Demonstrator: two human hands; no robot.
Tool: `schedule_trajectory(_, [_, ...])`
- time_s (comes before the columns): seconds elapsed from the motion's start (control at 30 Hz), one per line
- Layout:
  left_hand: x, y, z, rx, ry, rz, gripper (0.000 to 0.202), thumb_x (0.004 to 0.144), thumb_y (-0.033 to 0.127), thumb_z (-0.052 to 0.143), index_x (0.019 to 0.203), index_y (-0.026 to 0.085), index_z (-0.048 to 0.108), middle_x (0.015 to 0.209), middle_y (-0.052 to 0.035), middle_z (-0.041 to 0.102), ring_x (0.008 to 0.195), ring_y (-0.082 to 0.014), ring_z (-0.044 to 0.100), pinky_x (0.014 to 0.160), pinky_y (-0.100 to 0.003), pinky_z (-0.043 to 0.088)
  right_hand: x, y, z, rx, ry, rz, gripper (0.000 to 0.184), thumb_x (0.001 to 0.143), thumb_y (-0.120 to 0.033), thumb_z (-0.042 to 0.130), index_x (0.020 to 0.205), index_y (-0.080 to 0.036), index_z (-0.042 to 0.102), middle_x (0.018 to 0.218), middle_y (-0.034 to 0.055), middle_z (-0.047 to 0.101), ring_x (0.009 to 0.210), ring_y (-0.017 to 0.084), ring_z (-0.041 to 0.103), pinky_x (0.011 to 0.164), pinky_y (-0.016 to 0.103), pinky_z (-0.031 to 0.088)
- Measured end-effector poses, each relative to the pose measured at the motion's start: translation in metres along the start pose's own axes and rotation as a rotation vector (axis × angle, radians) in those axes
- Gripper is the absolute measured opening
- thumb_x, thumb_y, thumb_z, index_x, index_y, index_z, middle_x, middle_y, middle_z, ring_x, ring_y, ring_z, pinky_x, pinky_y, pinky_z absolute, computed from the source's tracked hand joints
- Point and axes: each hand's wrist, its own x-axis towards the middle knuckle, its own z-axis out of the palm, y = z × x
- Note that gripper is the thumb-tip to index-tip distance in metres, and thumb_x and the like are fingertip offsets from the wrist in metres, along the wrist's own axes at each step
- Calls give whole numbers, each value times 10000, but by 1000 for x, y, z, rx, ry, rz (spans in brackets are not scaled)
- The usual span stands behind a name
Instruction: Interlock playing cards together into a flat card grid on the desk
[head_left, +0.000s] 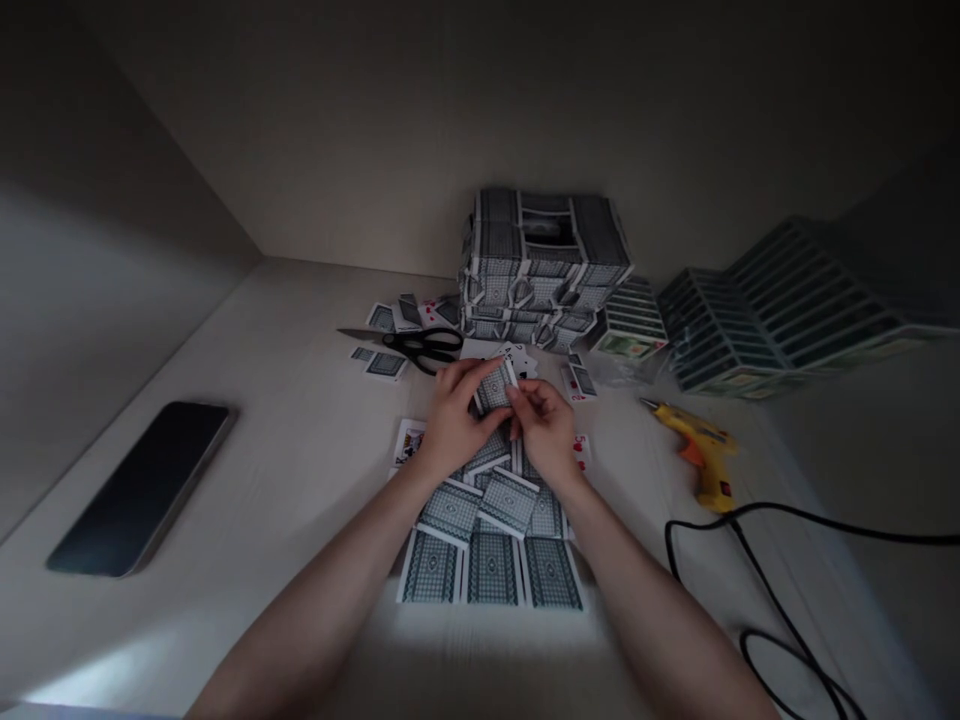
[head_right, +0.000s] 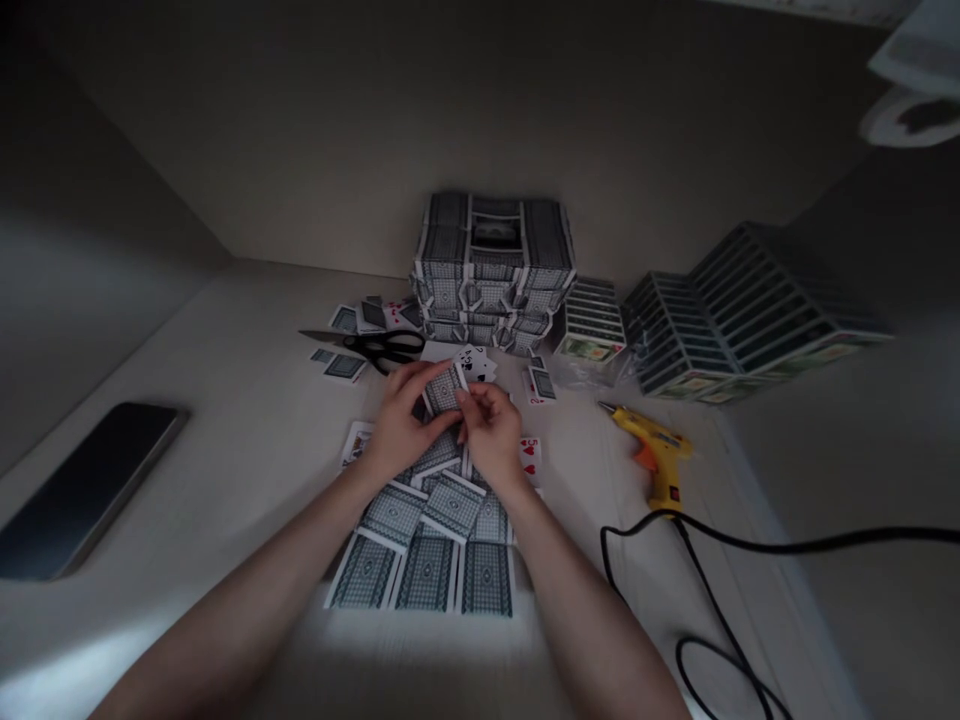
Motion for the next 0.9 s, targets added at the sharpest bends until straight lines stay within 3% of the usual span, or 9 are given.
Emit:
schedule_trajectory(0.13, [0,-7,5,-282,-17,-170,585,706,319,697,1227,204,458,1063,-69,596,914,-190,581,776,-302,468,0,-1,-1,21,-21,4,190,769,-369,607,789,-190,546,493,-91,481,347,57,413,361,190,303])
schedule_trajectory(0.2, [-1,-11,7,-360,-29,-264,434,711,348,688,1079,183,527,861,-29,619,741,-155,579,659,-260,454,0,0,-1,16,-35,-9,179,775,-361,600,784,-194,536,500,-90,480,355,59,417,371,191,310])
schedule_trajectory(0.3, [0,-12,7,-405,-22,-316,231,759,374,627,847,178,541,661,25,540,603,-116,502,567,-223,397,-1,0,-1,-2,-77,-25,165,782,-351,591,773,-204,517,524,-87,483,362,62,423,374,195,308])
schedule_trajectory(0.43, [1,-7,4,-410,22,-321,261,835,412,510,717,182,472,586,49,422,558,-94,411,526,-206,341,-4,-1,1,-15,-181,-18,154,798,-348,567,776,-217,488,546,-80,522,372,69,437,382,197,324])
schedule_trajectory(0.6, [5,1,-2,-368,67,-412,397,866,482,420,611,178,424,537,51,376,520,-86,350,492,-212,298,-7,-2,3,1,-292,12,168,813,-365,548,791,-216,474,545,-66,581,384,74,447,393,193,346])
schedule_trajectory(0.77, [8,2,-5,-378,80,-439,459,833,510,466,531,175,384,497,52,333,487,-78,309,461,-219,262,-9,-5,2,17,-309,43,238,779,-420,591,765,-209,483,514,-68,581,374,71,456,391,191,371])
schedule_trajectory(0.9, [6,3,-3,-408,29,-387,450,810,479,519,513,171,382,494,54,326,480,-71,290,451,-215,245,-10,-8,1,43,-245,108,301,738,-474,618,842,-211,514,500,-77,571,367,94,514,357,195,381])
